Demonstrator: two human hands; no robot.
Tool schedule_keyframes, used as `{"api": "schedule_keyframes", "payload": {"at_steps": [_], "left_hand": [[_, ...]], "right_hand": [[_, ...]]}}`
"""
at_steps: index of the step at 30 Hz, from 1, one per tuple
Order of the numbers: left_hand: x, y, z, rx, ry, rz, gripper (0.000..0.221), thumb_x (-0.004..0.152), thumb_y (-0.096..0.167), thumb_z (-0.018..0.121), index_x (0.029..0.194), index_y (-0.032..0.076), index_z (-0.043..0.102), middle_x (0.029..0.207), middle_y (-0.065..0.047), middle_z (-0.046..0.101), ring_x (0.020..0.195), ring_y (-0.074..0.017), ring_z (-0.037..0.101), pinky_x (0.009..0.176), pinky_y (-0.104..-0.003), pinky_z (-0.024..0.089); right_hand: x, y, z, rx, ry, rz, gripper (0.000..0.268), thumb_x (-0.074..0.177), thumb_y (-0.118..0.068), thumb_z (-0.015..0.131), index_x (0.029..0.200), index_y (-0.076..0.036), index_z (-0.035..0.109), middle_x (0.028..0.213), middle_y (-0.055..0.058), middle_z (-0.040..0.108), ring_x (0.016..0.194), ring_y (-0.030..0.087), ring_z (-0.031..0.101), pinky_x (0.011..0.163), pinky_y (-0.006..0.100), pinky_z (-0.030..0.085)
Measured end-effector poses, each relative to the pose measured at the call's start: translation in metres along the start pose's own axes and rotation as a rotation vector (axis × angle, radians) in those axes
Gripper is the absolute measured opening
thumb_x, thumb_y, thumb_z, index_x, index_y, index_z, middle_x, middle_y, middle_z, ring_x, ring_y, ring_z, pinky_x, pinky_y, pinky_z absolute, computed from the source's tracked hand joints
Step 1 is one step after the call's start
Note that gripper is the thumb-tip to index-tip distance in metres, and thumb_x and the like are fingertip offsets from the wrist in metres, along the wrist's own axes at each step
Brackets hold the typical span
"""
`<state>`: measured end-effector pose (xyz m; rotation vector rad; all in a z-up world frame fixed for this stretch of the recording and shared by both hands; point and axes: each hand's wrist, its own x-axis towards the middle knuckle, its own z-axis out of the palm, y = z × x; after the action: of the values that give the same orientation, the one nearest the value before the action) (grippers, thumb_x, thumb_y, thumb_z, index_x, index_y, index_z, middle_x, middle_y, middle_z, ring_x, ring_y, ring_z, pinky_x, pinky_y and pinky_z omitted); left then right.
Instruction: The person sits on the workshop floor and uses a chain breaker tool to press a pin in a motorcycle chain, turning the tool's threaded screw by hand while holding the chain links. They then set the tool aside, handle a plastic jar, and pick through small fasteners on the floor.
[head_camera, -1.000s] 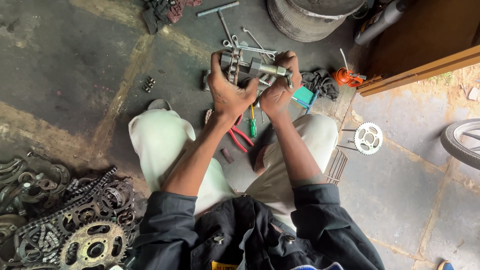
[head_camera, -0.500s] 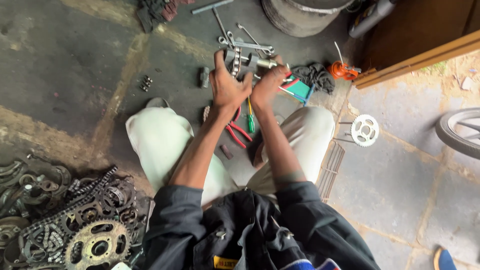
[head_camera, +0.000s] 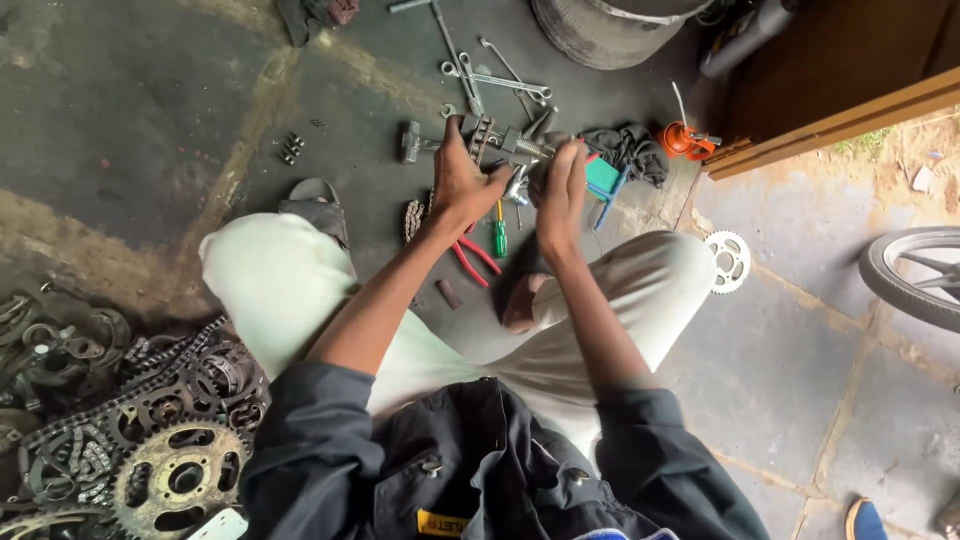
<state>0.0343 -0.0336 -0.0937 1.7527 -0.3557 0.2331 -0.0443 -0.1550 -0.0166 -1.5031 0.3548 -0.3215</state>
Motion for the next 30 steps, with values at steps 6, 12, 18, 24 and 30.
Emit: {"api": "schedule_keyframes", "payload": {"at_steps": [6,12,18,24,30], "left_hand": [[0.006,0.074,-0.049,-0.305,-0.209,-0.268,0.067,0.077,0.01,0.08,0.132,-0.01,0.049,0.116,-0.021,0.068,0.107,-0.029,0.07,0.097,-0.04,0.056],[-0.005,0.035,-0.045,-0.108,-0.165,0.066,0.096,0.075,0.011,0.092,0.142,-0.02,0.03,0.132,-0.027,0.055,0.125,-0.0347,0.055,0.107,-0.044,0.045],[-0.004,0.043,-0.056,-0.168,-0.295,-0.069,0.101,0.078,0.018,0.089,0.147,-0.019,0.025,0.137,-0.027,0.054,0.132,-0.0343,0.055,0.113,-0.042,0.044],[-0.01,0.048,-0.055,-0.018,-0.363,-0.2,0.106,0.078,0.022,0.092,0.148,-0.017,0.022,0.141,-0.034,0.045,0.133,-0.0409,0.047,0.11,-0.045,0.041],[-0.012,0.055,-0.053,-0.083,-0.35,-0.442,0.107,0.078,0.027,0.09,0.151,-0.01,0.021,0.148,-0.031,0.034,0.136,-0.0391,0.041,0.108,-0.044,0.041]], "right_hand": [[-0.027,-0.04,0.002,-0.182,-0.117,-0.327,0.055,0.118,-0.025,0.045,0.164,-0.014,0.017,0.089,-0.002,0.054,0.074,0.006,0.042,0.068,0.022,0.037],[-0.019,-0.02,-0.028,-0.438,-0.278,-0.808,0.058,0.121,-0.008,0.049,0.165,-0.009,0.011,0.109,0.01,0.072,0.082,0.011,0.069,0.068,0.025,0.058],[-0.01,-0.07,-0.043,-0.886,-0.472,-0.831,0.054,0.09,-0.016,0.082,0.136,0.005,0.062,0.091,0.015,0.069,0.071,0.025,0.065,0.064,0.038,0.053],[0.007,-0.111,-0.05,-1.357,-0.551,-1.282,0.053,0.092,-0.026,0.087,0.136,-0.003,0.067,0.131,0.012,0.075,0.121,0.024,0.075,0.094,0.037,0.056],[0.019,-0.109,-0.038,-1.458,-0.028,-1.68,0.051,0.094,-0.063,0.076,0.121,-0.02,0.075,0.095,0.008,0.059,0.088,0.022,0.06,0.09,0.044,0.051]]}}
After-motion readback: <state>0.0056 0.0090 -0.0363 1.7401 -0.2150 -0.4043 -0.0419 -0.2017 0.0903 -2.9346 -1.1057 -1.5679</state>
